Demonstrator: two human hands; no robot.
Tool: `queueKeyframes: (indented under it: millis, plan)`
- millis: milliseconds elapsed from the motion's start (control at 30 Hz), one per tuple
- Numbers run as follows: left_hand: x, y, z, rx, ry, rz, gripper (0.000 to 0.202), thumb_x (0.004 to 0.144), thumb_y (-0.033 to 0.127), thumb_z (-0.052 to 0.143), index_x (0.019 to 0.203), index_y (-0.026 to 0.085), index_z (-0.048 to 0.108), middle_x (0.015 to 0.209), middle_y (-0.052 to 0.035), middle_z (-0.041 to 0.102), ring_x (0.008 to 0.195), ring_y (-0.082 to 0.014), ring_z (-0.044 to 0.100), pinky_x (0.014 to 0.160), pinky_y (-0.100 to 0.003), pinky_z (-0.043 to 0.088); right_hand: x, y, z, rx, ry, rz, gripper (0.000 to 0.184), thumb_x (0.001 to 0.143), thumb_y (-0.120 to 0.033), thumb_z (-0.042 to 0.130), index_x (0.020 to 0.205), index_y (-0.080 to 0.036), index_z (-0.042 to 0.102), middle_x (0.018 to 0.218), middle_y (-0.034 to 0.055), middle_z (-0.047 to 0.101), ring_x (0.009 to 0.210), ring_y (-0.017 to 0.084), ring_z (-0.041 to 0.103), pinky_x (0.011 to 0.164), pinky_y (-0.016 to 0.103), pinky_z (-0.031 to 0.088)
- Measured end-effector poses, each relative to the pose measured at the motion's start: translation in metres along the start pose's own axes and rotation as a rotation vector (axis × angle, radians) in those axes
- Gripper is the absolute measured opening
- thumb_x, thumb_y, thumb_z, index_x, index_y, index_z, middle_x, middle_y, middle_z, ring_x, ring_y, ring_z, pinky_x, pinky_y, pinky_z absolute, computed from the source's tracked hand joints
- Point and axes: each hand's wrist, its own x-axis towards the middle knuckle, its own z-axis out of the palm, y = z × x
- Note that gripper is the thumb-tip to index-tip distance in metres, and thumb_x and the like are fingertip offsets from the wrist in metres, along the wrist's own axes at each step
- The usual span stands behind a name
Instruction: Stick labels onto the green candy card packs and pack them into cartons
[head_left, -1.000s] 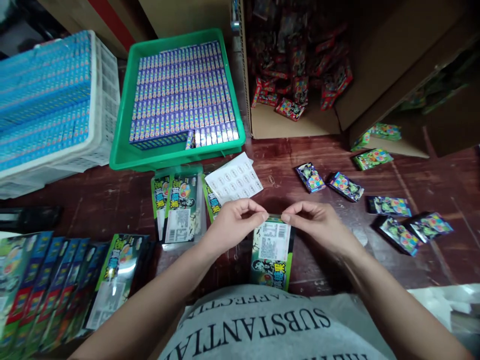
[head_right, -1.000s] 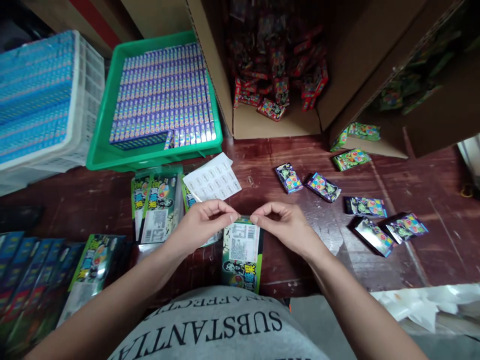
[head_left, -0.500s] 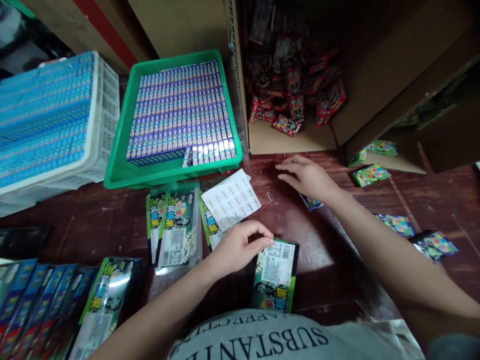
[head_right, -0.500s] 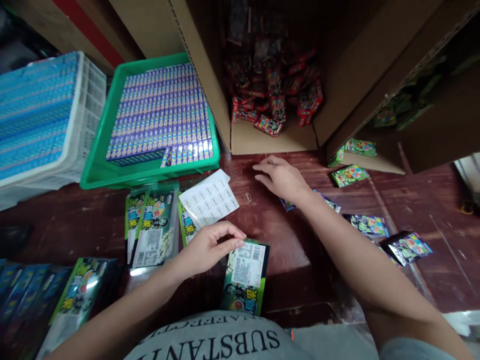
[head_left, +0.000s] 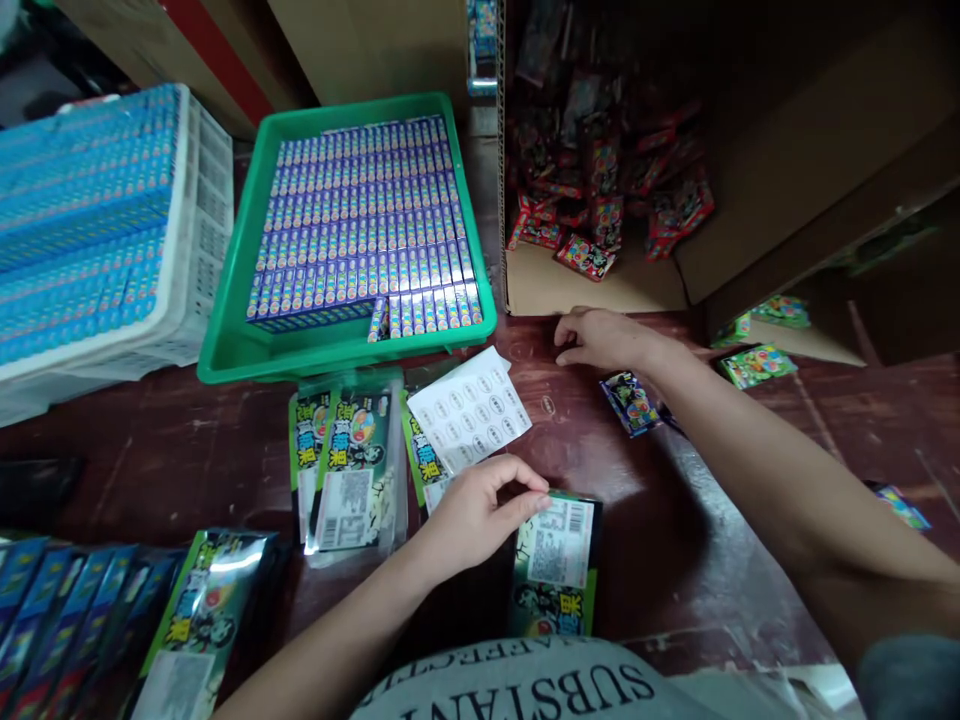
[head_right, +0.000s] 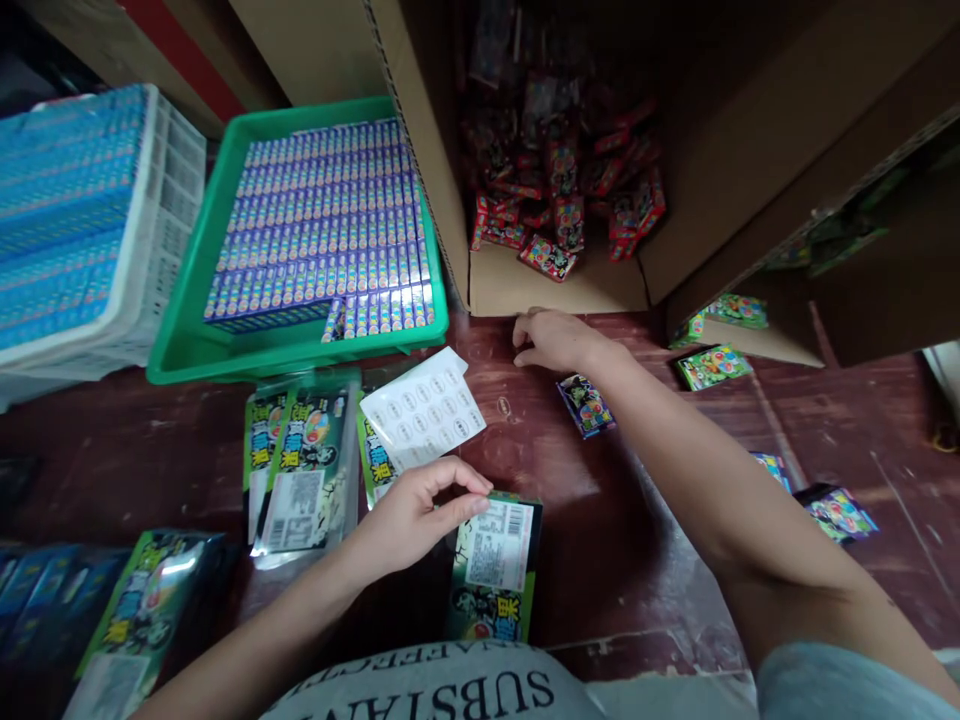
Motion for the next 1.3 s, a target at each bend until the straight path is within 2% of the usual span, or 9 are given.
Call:
queueKeyframes:
  millis: [200,333,433,633,767,867,1000,1167,1300]
  plan:
    - [-0.001,-0.001,0.000,-0.026,0.003,0.014,0.015,0.092,0.036,0.068,0.096,0.022,0.071,0.102,-0.0041,0.076,0.094,-0.0185,0.069,0.087,-0.034,0.052,-0.006,0.001,0.001,0.016,0.041,0.018,0.065,0.076,-0.037,0.081,0.132,-0.019,0.054,0.118,0.0116,0.063,0.088,0.021,0.067,0.081,0.034,0.055]
    - [0.001,-0.002,0.000,-0.016,0.004,0.007,0.016,0.092,0.038,0.068,0.096,0.023,0.070,0.101,-0.0038,0.076,0.093,-0.0187,0.069,0.087,-0.035,0.052,-0.005,0.000,-0.005,-0.021,0.015,-0.045,0.039,0.088,-0.023,0.063,0.127,-0.020,0.064,0.120,0.0117,0.065,0.099,0.023,0.067,0.097,0.035,0.051]
    - [0.000,-0.002,-0.001,0.006,0.004,0.023,0.015,0.093,0.038,0.067,0.095,0.023,0.070,0.100,-0.0034,0.076,0.092,-0.0187,0.070,0.085,-0.035,0.053,0.003,0.003,-0.012,-0.063,-0.007,-0.092,0.038,0.089,-0.009,0.051,0.119,-0.022,0.070,0.118,0.0091,0.069,0.107,0.023,0.066,0.103,0.035,0.048]
    - [0.005,0.019,-0.007,0.425,0.089,0.259,0.015,0.098,0.026,0.058,0.096,0.020,0.071,0.114,-0.0084,0.070,0.105,-0.0215,0.067,0.097,-0.039,0.052,0.013,0.009,-0.019,-0.114,-0.038,-0.135,0.026,0.085,-0.019,0.064,0.109,-0.021,0.073,0.109,0.0090,0.071,0.090,0.022,0.068,0.087,0.034,0.053]
    - [0.053,0.048,-0.017,0.633,0.215,0.342,0.016,0.099,0.024,0.056,0.098,0.019,0.071,0.108,-0.0077,0.070,0.103,-0.0213,0.067,0.098,-0.037,0.052,0.010,0.007,-0.016,-0.115,-0.005,-0.136,0.025,0.083,-0.018,0.065,0.106,-0.022,0.072,0.103,0.0072,0.072,0.085,0.021,0.068,0.082,0.032,0.053]
    - [0.112,0.064,-0.026,0.815,0.291,0.187,0.020,0.097,0.017,0.052,0.096,0.017,0.072,0.100,-0.0091,0.073,0.098,-0.0222,0.069,0.095,-0.035,0.052,0.005,0.007,-0.014,-0.091,0.056,-0.121,0.030,0.085,-0.012,0.056,0.111,-0.019,0.070,0.106,0.0090,0.073,0.090,0.021,0.068,0.086,0.032,0.052]
    - [0.173,0.064,-0.028,0.875,0.315,0.040,0.021,0.089,0.010,0.055,0.087,0.010,0.076,0.090,-0.0186,0.076,0.092,-0.0294,0.073,0.088,-0.039,0.054,-0.007,0.011,-0.012,-0.032,0.114,-0.098,0.030,0.090,-0.012,0.051,0.114,-0.016,0.067,0.108,0.0109,0.073,0.093,0.021,0.069,0.089,0.032,0.053]
    - [0.190,0.055,-0.022,0.882,0.317,-0.023,0.017,0.086,0.022,0.063,0.081,0.014,0.078,0.082,-0.0171,0.076,0.087,-0.0290,0.073,0.081,-0.036,0.054,-0.020,0.017,-0.008,0.057,0.155,-0.077,0.031,0.090,-0.014,0.053,0.117,-0.018,0.066,0.112,0.0100,0.071,0.096,0.022,0.069,0.091,0.033,0.053]
    - [0.190,0.058,-0.018,0.892,0.319,-0.012,0.016,0.084,0.019,0.065,0.073,0.015,0.076,0.076,-0.0144,0.074,0.082,-0.0273,0.073,0.077,-0.035,0.053,-0.024,0.016,-0.007,0.122,0.186,-0.079,0.030,0.090,-0.014,0.054,0.116,-0.019,0.066,0.111,0.0099,0.072,0.096,0.022,0.070,0.092,0.035,0.054]
